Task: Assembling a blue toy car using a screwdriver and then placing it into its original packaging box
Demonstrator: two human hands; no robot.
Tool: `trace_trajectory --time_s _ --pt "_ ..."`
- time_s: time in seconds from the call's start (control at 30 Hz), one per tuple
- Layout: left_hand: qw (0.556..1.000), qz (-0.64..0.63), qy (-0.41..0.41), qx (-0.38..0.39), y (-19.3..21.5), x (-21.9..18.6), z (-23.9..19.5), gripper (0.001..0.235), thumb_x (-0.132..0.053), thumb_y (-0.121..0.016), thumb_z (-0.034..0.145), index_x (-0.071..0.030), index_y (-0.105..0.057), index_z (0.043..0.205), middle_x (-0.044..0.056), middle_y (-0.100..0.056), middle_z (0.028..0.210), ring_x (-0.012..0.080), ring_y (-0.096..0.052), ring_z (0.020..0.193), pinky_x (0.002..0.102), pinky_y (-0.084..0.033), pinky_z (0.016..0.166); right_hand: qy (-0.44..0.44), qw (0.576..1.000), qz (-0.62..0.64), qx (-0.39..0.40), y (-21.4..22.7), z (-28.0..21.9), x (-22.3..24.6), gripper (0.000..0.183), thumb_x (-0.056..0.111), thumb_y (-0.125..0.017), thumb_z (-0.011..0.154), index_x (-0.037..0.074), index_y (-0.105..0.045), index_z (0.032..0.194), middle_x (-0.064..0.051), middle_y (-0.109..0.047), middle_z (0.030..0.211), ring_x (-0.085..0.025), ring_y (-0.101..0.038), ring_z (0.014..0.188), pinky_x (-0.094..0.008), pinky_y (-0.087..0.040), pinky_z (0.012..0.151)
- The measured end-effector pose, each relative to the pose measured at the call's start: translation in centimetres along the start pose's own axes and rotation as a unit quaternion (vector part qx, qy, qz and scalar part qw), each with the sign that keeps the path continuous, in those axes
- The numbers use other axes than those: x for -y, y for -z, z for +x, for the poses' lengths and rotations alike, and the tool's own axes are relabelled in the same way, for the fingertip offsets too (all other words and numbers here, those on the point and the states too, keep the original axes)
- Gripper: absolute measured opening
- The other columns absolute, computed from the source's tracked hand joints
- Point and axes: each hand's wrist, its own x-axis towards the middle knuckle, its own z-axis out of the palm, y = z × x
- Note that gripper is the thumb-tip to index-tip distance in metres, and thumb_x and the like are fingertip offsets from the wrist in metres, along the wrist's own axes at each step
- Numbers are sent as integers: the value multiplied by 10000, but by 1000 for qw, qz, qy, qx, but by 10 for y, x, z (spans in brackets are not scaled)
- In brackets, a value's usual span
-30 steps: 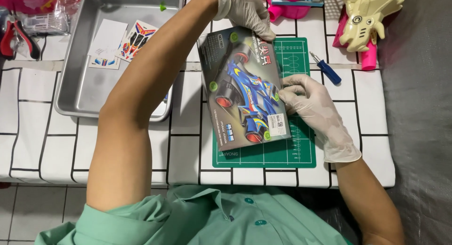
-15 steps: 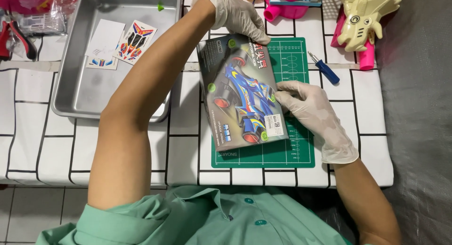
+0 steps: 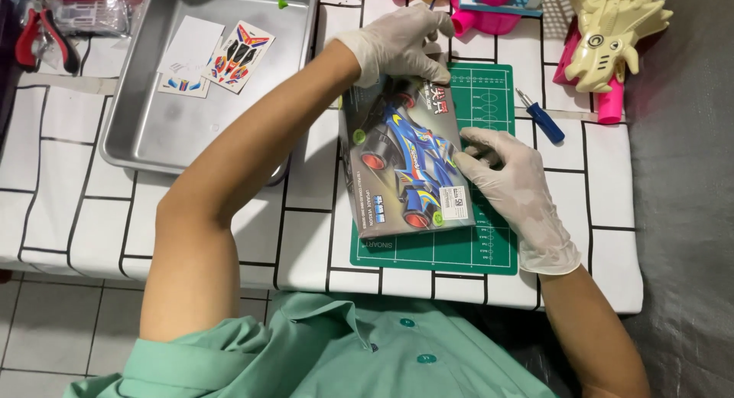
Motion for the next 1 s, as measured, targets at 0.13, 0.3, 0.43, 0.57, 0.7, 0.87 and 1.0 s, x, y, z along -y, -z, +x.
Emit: trace_trajectory --time_s 0.13,0.3,0.43,0.57,0.7,0.87,1.0 --pt "956 202 -54 -207 -1 -77 -69 783 -459 -947 798 -76 -547 1351 202 -581 1263 378 -629 1077 513 -545 776 -2 1000 1 11 0 -4 4 444 269 -750 883 104 -720 1294 -47 -747 1105 -98 -625 891 -240 -538 854" --pt "929 137 106 -328 -19 -136 -181 855 -520 -741 955 110 -412 1430 293 -570 1312 414 -578 1237 487 -514 1071 90 996 -19 2 1 -7 -5 428 203 -674 966 47 -644 1363 -145 -696 1306 -232 -669 1148 -347 -548 974" --pt "923 122 151 -331 -47 -121 -216 729 -499 -691 987 73 -446 1366 269 -582 1204 389 -584 1133 443 -530 971 121 993 8 -14 -4 -6 -11 388 125 -679 986 26 -644 1359 -126 -683 1303 -200 -635 1134 -302 -531 945" --pt "934 131 166 -288 -72 -104 -218 777 -607 -545 996 54 -467 1398 291 -565 1229 424 -647 938 498 -563 719 94 995 37 6 -7 -10 -10 373 172 -747 962 32 -683 1302 -110 -726 1208 -154 -678 1035 -273 -581 902" --pt "950 -17 207 -234 -68 -107 -218 835 -691 -425 946 -36 -409 1464 216 -581 1178 383 -655 1017 521 -576 754 89 995 51 7 -9 -13 -9 347 140 -728 971 26 -683 1296 -113 -730 1211 -150 -686 1059 -268 -582 924" --pt "945 -88 224 -223 -65 -117 -219 748 -663 -464 934 -63 -460 1382 213 -548 1196 356 -601 1107 475 -582 834 53 997 50 19 -9 -18 1 362 196 -673 996 41 -659 1322 -125 -723 1236 -189 -692 1097 -315 -598 877" --pt "943 -162 206 -206 -59 -121 -217 790 -665 -414 935 -108 -422 1495 114 -621 929 246 -536 903 377 -481 709 9 994 106 33 -7 -20 6 391 221 -641 1003 49 -637 1354 -115 -720 1251 -182 -699 1101 -308 -610 863"
